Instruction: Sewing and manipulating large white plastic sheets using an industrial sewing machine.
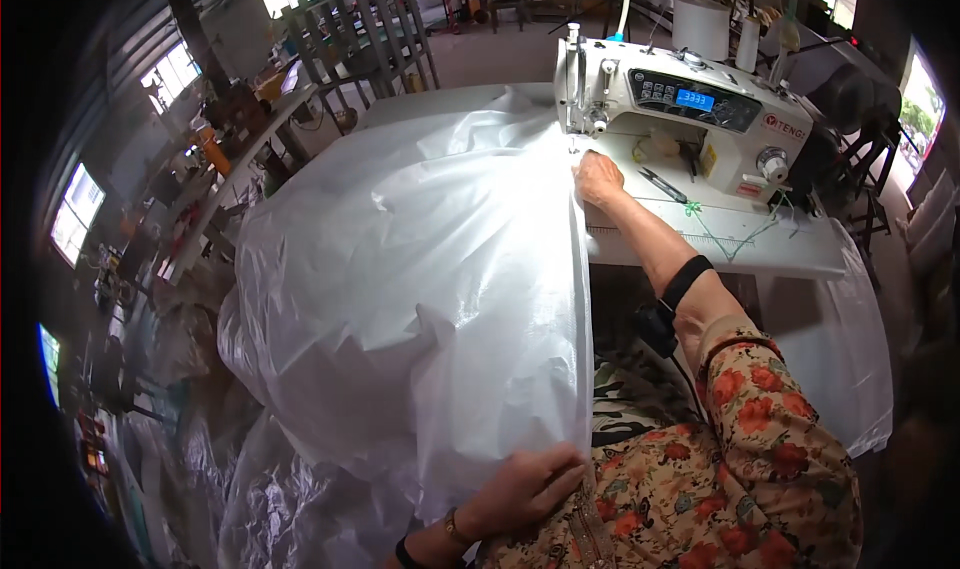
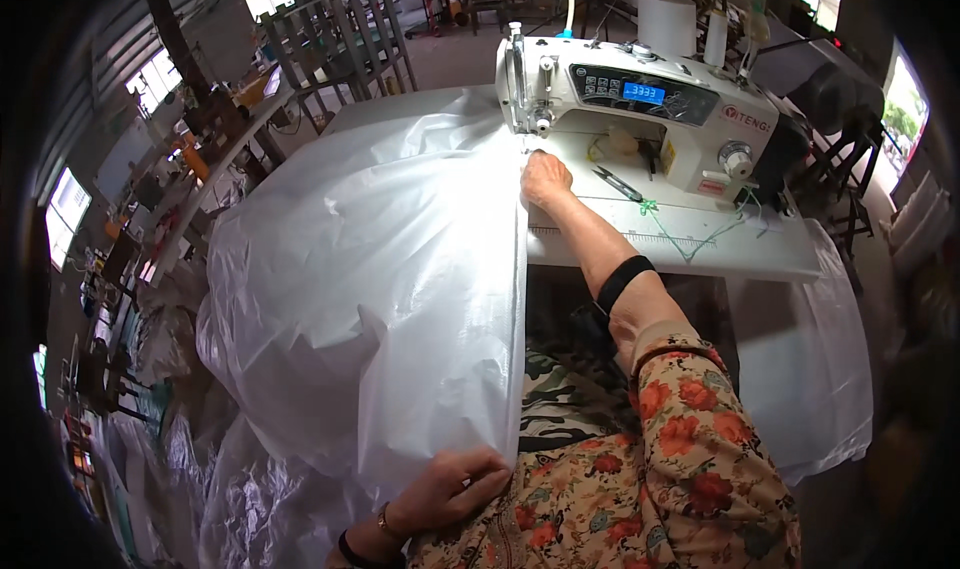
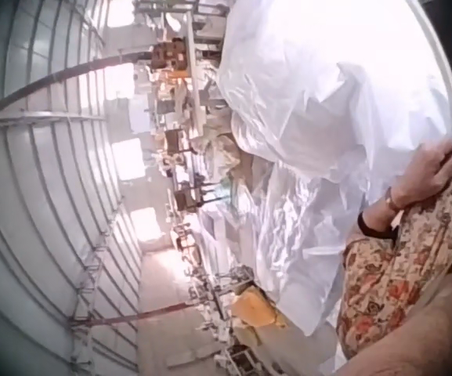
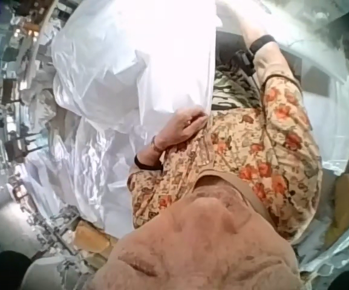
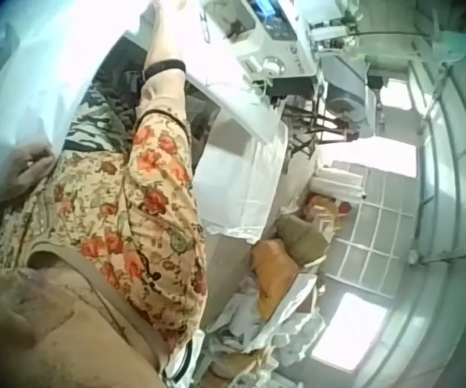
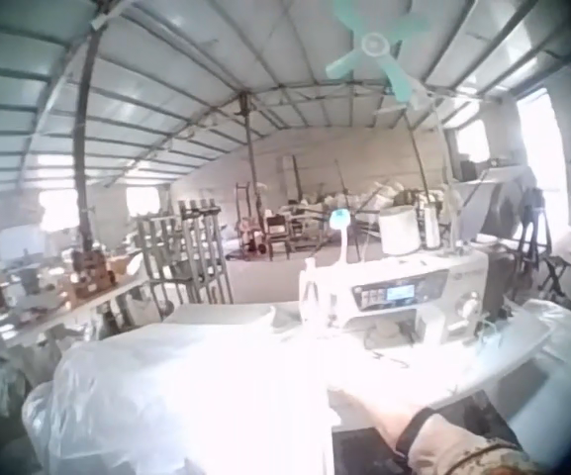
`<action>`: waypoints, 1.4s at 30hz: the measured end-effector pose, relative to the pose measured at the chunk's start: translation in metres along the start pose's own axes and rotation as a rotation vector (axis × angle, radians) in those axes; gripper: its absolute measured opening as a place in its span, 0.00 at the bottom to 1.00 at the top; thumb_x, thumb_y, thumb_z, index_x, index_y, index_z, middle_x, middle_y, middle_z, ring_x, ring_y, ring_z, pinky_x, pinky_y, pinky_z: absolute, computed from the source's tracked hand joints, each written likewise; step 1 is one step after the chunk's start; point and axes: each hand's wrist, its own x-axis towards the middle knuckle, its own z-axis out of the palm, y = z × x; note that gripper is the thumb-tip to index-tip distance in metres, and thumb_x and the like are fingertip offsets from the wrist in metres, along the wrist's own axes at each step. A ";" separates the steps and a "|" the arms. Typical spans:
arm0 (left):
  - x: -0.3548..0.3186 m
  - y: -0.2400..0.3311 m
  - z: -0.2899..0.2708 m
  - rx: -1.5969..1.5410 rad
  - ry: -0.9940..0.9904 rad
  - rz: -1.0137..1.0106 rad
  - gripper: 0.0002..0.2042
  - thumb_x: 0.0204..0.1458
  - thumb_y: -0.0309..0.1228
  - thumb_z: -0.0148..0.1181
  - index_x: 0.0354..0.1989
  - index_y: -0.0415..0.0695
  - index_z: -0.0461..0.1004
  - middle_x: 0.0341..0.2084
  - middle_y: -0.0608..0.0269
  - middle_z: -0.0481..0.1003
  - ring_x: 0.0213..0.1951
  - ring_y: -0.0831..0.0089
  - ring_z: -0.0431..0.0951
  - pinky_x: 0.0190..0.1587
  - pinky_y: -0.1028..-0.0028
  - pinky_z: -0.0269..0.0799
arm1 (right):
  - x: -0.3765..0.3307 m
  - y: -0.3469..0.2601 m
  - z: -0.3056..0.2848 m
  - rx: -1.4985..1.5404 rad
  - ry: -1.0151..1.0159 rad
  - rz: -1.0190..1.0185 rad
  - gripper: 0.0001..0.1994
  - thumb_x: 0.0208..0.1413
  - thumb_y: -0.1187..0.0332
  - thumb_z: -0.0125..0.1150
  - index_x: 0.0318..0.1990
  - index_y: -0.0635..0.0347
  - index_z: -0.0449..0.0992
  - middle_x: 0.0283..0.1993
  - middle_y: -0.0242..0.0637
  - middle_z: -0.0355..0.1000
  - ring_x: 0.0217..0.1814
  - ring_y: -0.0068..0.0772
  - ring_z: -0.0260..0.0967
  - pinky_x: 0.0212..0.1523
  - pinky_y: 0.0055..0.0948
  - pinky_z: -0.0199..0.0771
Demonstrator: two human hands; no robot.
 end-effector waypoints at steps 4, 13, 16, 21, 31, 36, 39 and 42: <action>0.002 0.000 0.002 -0.002 -0.031 -0.010 0.07 0.60 0.29 0.56 0.34 0.37 0.73 0.20 0.58 0.71 0.23 0.74 0.70 0.29 0.73 0.67 | 0.002 -0.006 -0.004 -0.077 -0.002 -0.035 0.12 0.54 0.67 0.57 0.41 0.65 0.79 0.44 0.53 0.77 0.50 0.54 0.75 0.49 0.45 0.75; 0.006 0.003 0.000 -0.013 -0.076 -0.054 0.09 0.61 0.32 0.53 0.37 0.37 0.70 0.20 0.47 0.71 0.24 0.51 0.72 0.30 0.65 0.68 | -0.003 -0.032 -0.003 -0.307 -0.052 -0.030 0.10 0.47 0.71 0.60 0.38 0.59 0.82 0.44 0.45 0.79 0.49 0.45 0.78 0.46 0.38 0.78; 0.006 -0.004 0.002 -0.015 -0.075 -0.008 0.09 0.61 0.31 0.53 0.38 0.37 0.70 0.21 0.47 0.71 0.25 0.51 0.73 0.31 0.65 0.68 | -0.002 -0.034 0.003 -0.366 -0.019 -0.051 0.10 0.46 0.70 0.63 0.37 0.57 0.83 0.42 0.42 0.80 0.47 0.41 0.79 0.43 0.35 0.79; 0.005 -0.002 0.004 -0.022 -0.055 0.005 0.09 0.61 0.31 0.53 0.38 0.37 0.70 0.23 0.47 0.72 0.27 0.51 0.75 0.31 0.65 0.68 | 0.001 -0.036 0.009 -0.431 -0.007 -0.069 0.09 0.45 0.66 0.65 0.34 0.56 0.84 0.38 0.40 0.81 0.43 0.39 0.80 0.40 0.33 0.79; 0.012 -0.009 0.004 0.005 -0.084 0.035 0.10 0.61 0.32 0.53 0.37 0.37 0.69 0.23 0.44 0.73 0.28 0.46 0.74 0.33 0.63 0.69 | -0.035 -0.040 0.005 -0.471 0.055 -0.172 0.06 0.44 0.70 0.62 0.29 0.55 0.83 0.35 0.41 0.80 0.40 0.41 0.80 0.37 0.37 0.79; 0.018 -0.022 0.007 0.076 -0.084 0.181 0.09 0.61 0.31 0.54 0.35 0.37 0.69 0.22 0.50 0.73 0.25 0.58 0.73 0.32 0.66 0.68 | -0.058 -0.026 -0.009 -0.412 -0.089 -0.162 0.07 0.45 0.70 0.60 0.30 0.57 0.83 0.36 0.46 0.80 0.40 0.44 0.79 0.38 0.39 0.78; 0.017 -0.032 0.004 0.104 -0.104 0.162 0.09 0.61 0.32 0.55 0.37 0.37 0.70 0.22 0.52 0.73 0.25 0.61 0.73 0.33 0.68 0.68 | -0.076 -0.026 -0.010 -0.402 -0.084 -0.163 0.07 0.44 0.73 0.60 0.31 0.59 0.82 0.35 0.48 0.80 0.40 0.46 0.79 0.39 0.38 0.79; 0.016 -0.044 0.007 0.037 -0.128 0.151 0.07 0.60 0.31 0.54 0.37 0.40 0.70 0.21 0.49 0.71 0.27 0.52 0.73 0.40 0.65 0.65 | -0.092 -0.032 -0.014 -0.359 -0.050 -0.188 0.07 0.43 0.74 0.61 0.31 0.59 0.82 0.34 0.46 0.80 0.40 0.46 0.80 0.38 0.37 0.79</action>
